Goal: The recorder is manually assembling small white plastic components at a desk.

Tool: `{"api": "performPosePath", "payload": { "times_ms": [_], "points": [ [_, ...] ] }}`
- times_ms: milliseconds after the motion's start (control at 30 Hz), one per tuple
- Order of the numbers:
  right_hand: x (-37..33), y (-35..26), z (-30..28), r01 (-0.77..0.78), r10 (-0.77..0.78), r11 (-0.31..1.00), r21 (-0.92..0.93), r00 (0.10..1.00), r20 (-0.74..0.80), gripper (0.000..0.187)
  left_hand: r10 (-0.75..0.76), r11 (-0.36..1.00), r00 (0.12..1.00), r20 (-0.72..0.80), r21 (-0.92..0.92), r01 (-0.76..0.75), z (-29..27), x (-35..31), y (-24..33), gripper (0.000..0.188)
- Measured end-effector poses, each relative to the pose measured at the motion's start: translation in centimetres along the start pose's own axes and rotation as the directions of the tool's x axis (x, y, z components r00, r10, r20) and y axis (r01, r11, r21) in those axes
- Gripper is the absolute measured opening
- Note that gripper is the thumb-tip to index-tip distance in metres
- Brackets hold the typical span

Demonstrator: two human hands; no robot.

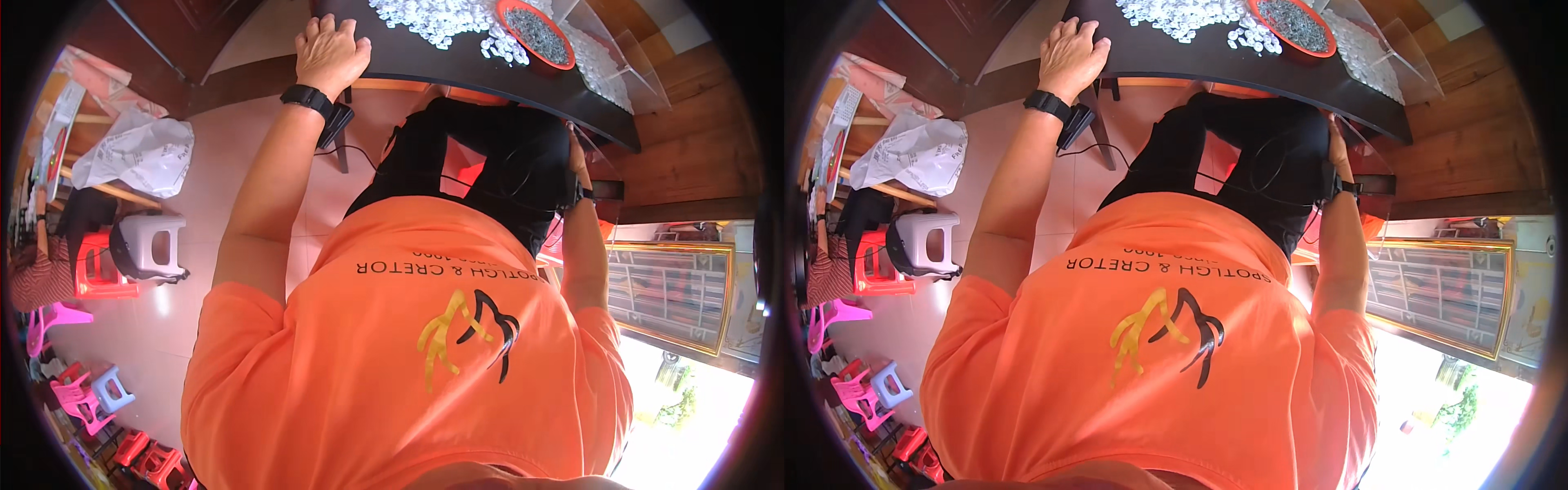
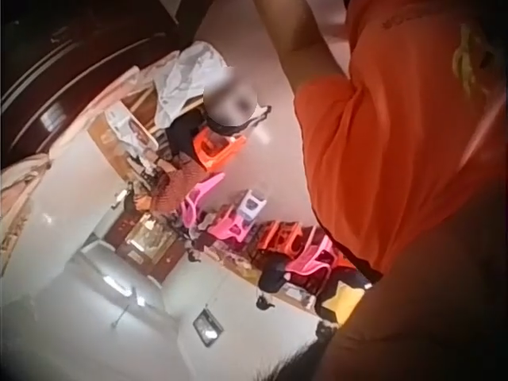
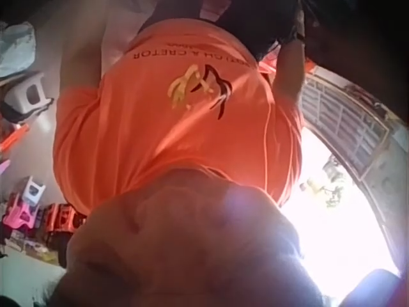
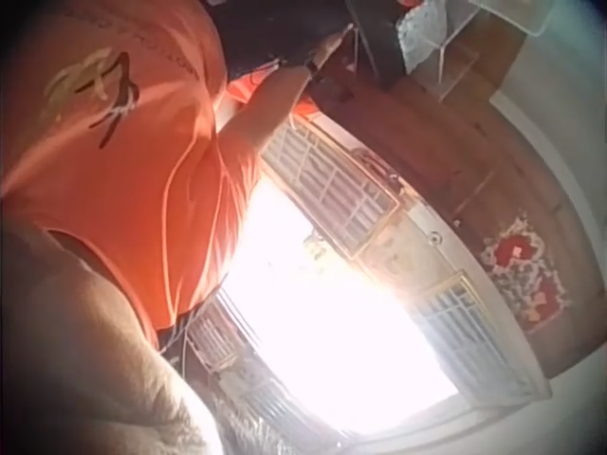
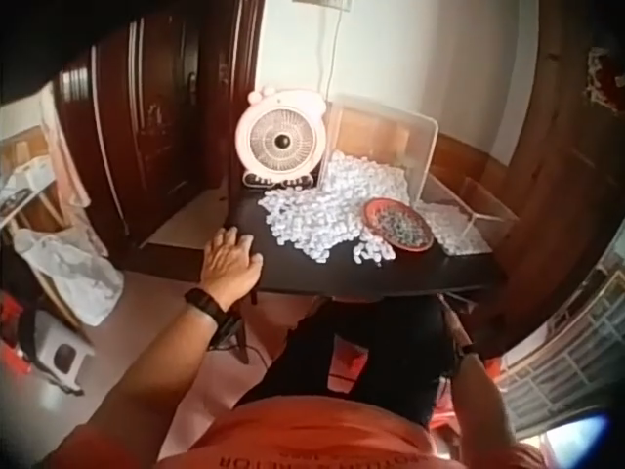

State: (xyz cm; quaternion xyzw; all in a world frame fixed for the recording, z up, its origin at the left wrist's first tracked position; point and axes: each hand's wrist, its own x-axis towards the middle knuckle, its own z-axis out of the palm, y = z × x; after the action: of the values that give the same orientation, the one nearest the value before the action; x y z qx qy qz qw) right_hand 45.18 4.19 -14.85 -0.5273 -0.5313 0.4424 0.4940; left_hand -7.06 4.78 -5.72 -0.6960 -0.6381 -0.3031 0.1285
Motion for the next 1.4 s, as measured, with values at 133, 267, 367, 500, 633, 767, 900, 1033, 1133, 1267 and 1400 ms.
{"api": "performPosePath", "payload": {
  "times_ms": [133, 267, 367, 500, 633, 767, 900, 1033, 1133, 1267, 1400],
  "points": [
    [-0.9, -2.5, -1.6, -0.326, 0.307, 0.876, 0.355, 0.945, 0.109, 0.045, -0.015, 1.000, 0.998, 0.058, 0.004, 0.015, -0.2, 0.1, -0.1, 0.047],
    [-3.0, -5.0, 0.9, -0.246, 0.271, 0.896, 0.371, 0.962, -0.016, 0.044, -0.053, 0.998, 0.994, 0.094, 0.038, 0.049, -0.2, 0.2, -0.5, 0.050],
    [-3.3, -5.0, 1.5, -0.307, 0.337, 0.892, 0.331, 0.941, -0.035, 0.045, -0.063, 0.997, 0.991, 0.115, 0.062, 0.056, -0.2, 0.4, -0.3, 0.053],
    [-3.7, -4.9, 1.5, -0.239, 0.263, 0.920, 0.309, 0.964, -0.038, 0.044, -0.105, 0.992, 0.981, 0.166, 0.091, 0.091, 0.0, 0.4, 0.1, 0.056],
    [-4.0, -4.7, 0.3, -0.210, 0.253, 0.906, 0.367, 0.965, -0.073, 0.044, -0.114, 0.993, 0.972, 0.206, 0.065, 0.103, 0.0, 0.6, -0.2, 0.057],
    [-4.4, -5.6, -1.8, -0.220, 0.250, 0.901, 0.374, 0.968, -0.032, 0.046, -0.138, 0.990, 0.965, 0.223, 0.067, 0.126, -0.3, 0.6, -0.5, 0.057],
    [-6.0, -7.9, -2.1, -0.255, 0.268, 0.861, 0.441, 0.963, 0.034, 0.047, -0.130, 0.991, 0.969, 0.212, 0.056, 0.120, -0.5, 0.5, -1.0, 0.056],
    [-5.2, -8.2, -1.7, -0.325, 0.344, 0.840, 0.435, 0.938, 0.038, 0.045, -0.144, 0.989, 0.962, 0.231, 0.061, 0.133, -0.9, -0.1, -0.3, 0.055],
    [-4.9, -8.8, 0.4, -0.312, 0.345, 0.891, 0.330, 0.937, -0.046, 0.045, -0.175, 0.984, 0.942, 0.286, 0.094, 0.154, -0.6, 0.1, -0.2, 0.057],
    [-4.1, -7.4, -0.7, -0.330, 0.314, 0.841, 0.429, 0.943, 0.111, 0.044, -0.126, 0.991, 0.966, 0.227, 0.065, 0.114, -0.4, 0.0, -0.2, 0.056],
    [-4.0, -7.0, -0.7, -0.334, 0.371, 0.839, 0.430, 0.929, -0.002, 0.042, -0.093, 0.995, 0.969, 0.227, 0.062, 0.081, -0.6, 0.0, -0.7, 0.056]
  ]
}}
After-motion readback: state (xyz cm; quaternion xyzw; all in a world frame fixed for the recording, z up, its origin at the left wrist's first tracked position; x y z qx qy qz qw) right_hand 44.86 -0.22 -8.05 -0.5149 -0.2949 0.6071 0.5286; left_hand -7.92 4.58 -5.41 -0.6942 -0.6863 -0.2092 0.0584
